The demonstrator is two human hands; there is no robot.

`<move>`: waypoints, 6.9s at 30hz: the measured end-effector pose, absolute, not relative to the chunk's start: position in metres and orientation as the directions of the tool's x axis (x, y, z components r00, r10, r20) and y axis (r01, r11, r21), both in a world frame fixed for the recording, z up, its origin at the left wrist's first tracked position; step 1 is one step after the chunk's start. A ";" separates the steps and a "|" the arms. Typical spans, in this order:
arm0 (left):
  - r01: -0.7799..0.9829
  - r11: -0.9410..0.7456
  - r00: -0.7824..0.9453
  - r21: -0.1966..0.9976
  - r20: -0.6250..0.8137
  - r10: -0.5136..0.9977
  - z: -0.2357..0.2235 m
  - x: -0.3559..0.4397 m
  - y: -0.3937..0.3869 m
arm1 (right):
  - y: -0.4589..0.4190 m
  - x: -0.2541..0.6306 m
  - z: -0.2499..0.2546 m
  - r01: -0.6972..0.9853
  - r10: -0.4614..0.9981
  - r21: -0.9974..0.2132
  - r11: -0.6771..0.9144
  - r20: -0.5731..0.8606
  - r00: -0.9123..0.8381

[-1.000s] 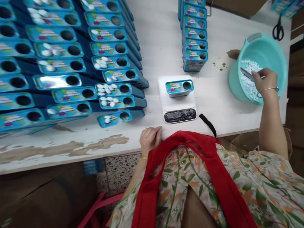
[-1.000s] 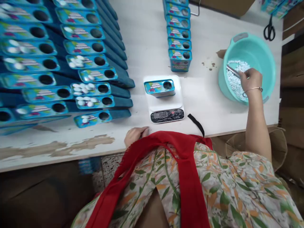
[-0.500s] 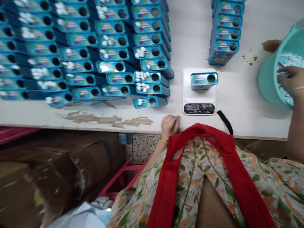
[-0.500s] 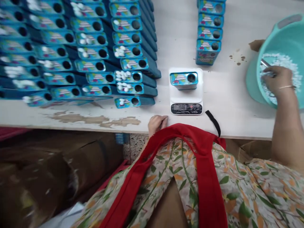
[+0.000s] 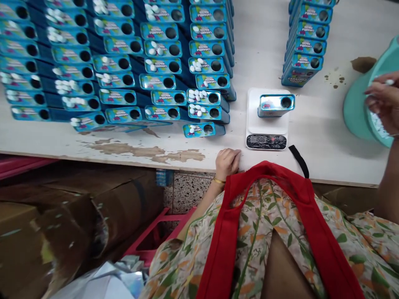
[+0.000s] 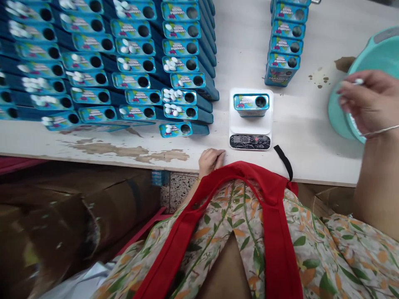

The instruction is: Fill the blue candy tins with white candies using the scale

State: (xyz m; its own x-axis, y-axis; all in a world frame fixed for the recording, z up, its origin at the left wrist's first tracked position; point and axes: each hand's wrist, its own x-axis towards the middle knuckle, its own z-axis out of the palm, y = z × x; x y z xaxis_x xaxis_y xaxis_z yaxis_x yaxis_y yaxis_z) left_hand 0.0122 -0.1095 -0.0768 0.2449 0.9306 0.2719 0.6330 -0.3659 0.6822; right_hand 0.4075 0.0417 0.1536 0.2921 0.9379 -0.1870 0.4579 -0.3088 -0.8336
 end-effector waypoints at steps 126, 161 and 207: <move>0.543 -0.521 0.457 0.659 0.289 0.841 0.031 0.005 0.090 | -0.043 0.332 0.020 -0.192 0.739 -0.756 -0.626 -0.654 0.162; 0.814 -0.503 0.482 0.292 0.144 0.864 0.064 -0.069 0.013 | 0.016 0.318 0.003 0.068 0.746 -0.743 -0.666 -0.661 0.082; 0.779 -0.157 0.336 0.607 -0.192 0.922 -0.031 -0.022 -0.081 | 0.016 0.299 0.095 0.338 0.850 -0.805 -0.487 -0.527 -0.031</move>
